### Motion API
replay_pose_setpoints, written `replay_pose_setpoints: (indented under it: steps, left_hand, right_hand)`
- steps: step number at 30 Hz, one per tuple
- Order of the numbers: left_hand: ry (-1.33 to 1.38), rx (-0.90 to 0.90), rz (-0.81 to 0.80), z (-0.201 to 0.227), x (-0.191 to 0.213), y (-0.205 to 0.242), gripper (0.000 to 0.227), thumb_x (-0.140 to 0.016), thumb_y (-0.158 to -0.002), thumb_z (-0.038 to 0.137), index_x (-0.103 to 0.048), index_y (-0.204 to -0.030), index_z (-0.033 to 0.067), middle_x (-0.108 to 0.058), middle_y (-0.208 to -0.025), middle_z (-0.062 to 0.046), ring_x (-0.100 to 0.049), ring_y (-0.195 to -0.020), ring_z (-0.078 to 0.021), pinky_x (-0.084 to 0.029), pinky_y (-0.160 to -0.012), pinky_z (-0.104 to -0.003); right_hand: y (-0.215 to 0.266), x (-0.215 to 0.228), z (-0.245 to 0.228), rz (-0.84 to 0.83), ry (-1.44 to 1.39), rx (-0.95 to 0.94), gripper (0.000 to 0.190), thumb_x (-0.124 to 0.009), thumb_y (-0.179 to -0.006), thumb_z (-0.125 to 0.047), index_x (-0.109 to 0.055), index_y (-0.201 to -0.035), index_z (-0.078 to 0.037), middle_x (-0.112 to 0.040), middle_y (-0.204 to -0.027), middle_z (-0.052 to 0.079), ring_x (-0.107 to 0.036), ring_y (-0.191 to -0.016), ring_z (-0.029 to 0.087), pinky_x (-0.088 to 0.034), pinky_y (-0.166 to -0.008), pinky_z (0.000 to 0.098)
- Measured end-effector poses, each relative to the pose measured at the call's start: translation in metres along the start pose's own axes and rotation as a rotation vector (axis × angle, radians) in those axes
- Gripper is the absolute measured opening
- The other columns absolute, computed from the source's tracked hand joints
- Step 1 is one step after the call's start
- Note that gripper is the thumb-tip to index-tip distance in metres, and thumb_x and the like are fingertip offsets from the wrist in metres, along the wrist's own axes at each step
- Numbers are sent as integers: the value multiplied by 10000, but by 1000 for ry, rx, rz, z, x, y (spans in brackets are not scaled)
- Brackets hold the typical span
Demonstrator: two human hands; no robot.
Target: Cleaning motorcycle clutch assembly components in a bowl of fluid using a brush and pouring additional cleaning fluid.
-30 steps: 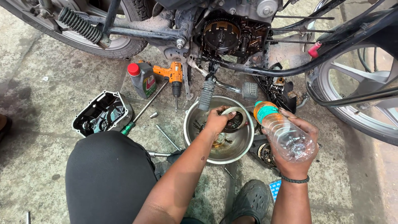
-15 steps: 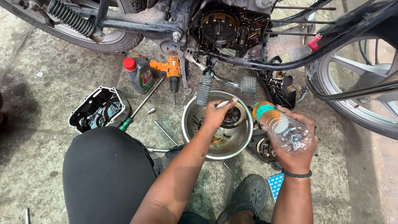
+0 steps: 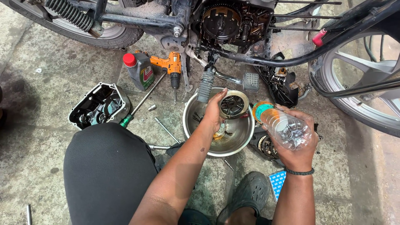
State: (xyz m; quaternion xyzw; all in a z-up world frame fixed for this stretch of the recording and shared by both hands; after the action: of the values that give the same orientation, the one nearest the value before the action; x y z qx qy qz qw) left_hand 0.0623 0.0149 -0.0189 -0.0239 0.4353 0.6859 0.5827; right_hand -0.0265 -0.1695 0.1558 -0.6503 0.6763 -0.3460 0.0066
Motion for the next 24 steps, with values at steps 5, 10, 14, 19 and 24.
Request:
replay_pose_setpoints:
  steps: [5, 10, 14, 19, 24]
  left_hand:
    - [154, -18, -73, -13, 4, -17, 533, -665, -879, 537, -630, -1271, 177, -711, -1177, -48, -702, -1059, -205, -556, -913, -449]
    - [263, 6, -164, -13, -3, -14, 548, -564, -941, 571, -630, -1273, 141, -720, -1204, -106, -716, -1078, -257, -564, -955, -481]
    - [270, 34, -141, -18, 0, -15, 589, -525, -961, 600, -621, -1313, 137, -711, -1260, -96, -698, -1131, -246, -539, -982, -478]
    - [292, -15, -230, -19, 2, -14, 625, -460, -988, 604, -579, -1358, 115, -684, -1291, -133, -676, -1175, -295, -541, -1002, -508]
    - [254, -19, -244, -18, 6, -14, 608, -465, -988, 594, -562, -1381, 141, -676, -1319, -131, -679, -1186, -285, -536, -1006, -503]
  right_hand:
    - [1, -1, 2, 6, -90, 6, 574, -882, -799, -1, -512, -1238, -12, -678, -1300, 219, -677, -1275, 267, -593, -1081, 403]
    - [5, -4, 15, -14, -264, -51, 577, -847, -796, 28, -519, -1268, -23, -664, -1331, 215, -657, -1295, 276, -567, -1113, 419]
    - [6, -11, 13, -1, -297, -26, 630, -871, -789, 45, -479, -1275, -39, -643, -1339, 205, -636, -1332, 281, -565, -1143, 433]
    - [8, -19, 14, 46, -265, 46, 671, -869, -844, 36, -408, -1322, -60, -597, -1385, 209, -609, -1394, 292, -551, -1199, 447]
    - [4, -26, -2, 82, -198, 106, 678, -883, -860, 21, -402, -1330, -61, -597, -1336, 209, -617, -1331, 279, -541, -1165, 423]
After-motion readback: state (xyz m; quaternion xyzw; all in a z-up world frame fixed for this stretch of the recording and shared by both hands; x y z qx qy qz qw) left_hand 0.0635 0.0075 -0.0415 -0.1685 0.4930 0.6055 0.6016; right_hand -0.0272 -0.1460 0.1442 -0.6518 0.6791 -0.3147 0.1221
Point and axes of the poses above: each hand's wrist, its own y-axis away from the middle knuckle, its own x-axis out of the back of the hand, z = x × y, the point moved 3 cm from there along -y, towards the middle knuckle
